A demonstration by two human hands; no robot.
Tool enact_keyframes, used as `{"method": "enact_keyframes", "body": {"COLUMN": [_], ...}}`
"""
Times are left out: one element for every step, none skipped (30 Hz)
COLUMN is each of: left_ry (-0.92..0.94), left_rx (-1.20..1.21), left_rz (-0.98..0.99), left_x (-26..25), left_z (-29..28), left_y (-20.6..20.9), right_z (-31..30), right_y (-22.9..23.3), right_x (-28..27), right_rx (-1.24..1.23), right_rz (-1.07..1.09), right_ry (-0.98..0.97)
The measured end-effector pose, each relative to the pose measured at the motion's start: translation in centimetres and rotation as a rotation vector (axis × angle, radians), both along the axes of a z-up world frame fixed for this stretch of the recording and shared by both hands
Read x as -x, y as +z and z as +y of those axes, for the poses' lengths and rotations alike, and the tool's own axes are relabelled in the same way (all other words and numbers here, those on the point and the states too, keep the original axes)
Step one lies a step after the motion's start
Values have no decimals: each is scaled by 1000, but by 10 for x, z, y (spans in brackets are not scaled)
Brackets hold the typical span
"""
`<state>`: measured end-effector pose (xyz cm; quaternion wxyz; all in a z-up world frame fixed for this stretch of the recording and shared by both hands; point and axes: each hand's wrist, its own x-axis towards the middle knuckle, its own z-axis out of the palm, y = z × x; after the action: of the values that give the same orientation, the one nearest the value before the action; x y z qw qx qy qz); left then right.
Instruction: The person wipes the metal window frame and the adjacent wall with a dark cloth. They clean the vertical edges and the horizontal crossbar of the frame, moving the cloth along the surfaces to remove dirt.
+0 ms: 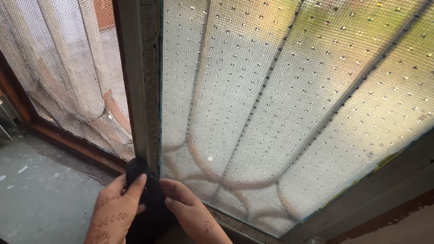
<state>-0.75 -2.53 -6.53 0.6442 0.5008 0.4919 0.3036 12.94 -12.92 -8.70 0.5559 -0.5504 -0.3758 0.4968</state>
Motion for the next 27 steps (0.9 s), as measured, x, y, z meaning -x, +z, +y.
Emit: {"method": "enact_keyframes", "body": {"left_ry": [26,48,71,93,115,138,120,103,85,94,102,111,140,167,194,183,172,162,165,169,172,161,149,137,140,142,144], "left_rx": [-10,-19,-27,-62,-97,-133,-166,-200,-234,-289,-344,-399,-495,-592,-688,-646,-603,-561,-605,-650,-695,-732,-769,-806,-822,-837,-852], "left_rz": [-38,-74,-111,-152,-193,-236,-208,-181,-153,-47,60,167,180,193,205,253,301,346,370,394,417,448,478,506,529,551,574], "left_x": [1,1,1,0,0,-1,0,2,2,0,-4,-7,-9,-11,-12,-14,-15,-15,-16,-18,-19,-19,-17,-16,-17,-17,-17], "left_z": [-2,-4,-7,-10,-12,-14,-16,-17,-17,-18,-18,-18,-19,-20,-21,-19,-16,-12,-10,-8,-6,-5,-3,-1,3,4,5], "left_y": [6,12,18,24,29,35,41,46,50,51,50,48,45,41,37,33,29,24,16,7,-4,-15,-25,-33,-39,-42,-42], "right_z": [-1,-4,-5,-5,-5,-4,-3,-2,0,1,1,2,3,4,4,4,4,5,5,6,7,7,6,6,7,8,8], "right_y": [5,9,12,14,15,15,16,17,17,17,16,13,10,7,3,1,-2,-3,-4,-4,-4,-4,-4,-5,-7,-10,-13], "right_x": [0,0,0,1,3,4,5,6,7,6,5,4,3,3,2,1,1,0,0,0,0,-1,-1,-2,-3,-3,-4], "right_rx": [10,22,34,1,-33,-67,3,71,140,110,81,51,29,8,-13,-19,-25,-32,-41,-51,-61,-33,-5,23,-20,-63,-105], "right_rz": [1,4,7,17,27,36,-26,-89,-151,-128,-105,-82,-54,-25,3,6,10,11,5,-2,-9,-10,-11,-14,-10,-7,-3], "right_ry": [10,17,23,34,44,56,35,15,-4,1,6,13,24,34,45,50,56,61,62,64,65,54,43,30,46,62,77]}}
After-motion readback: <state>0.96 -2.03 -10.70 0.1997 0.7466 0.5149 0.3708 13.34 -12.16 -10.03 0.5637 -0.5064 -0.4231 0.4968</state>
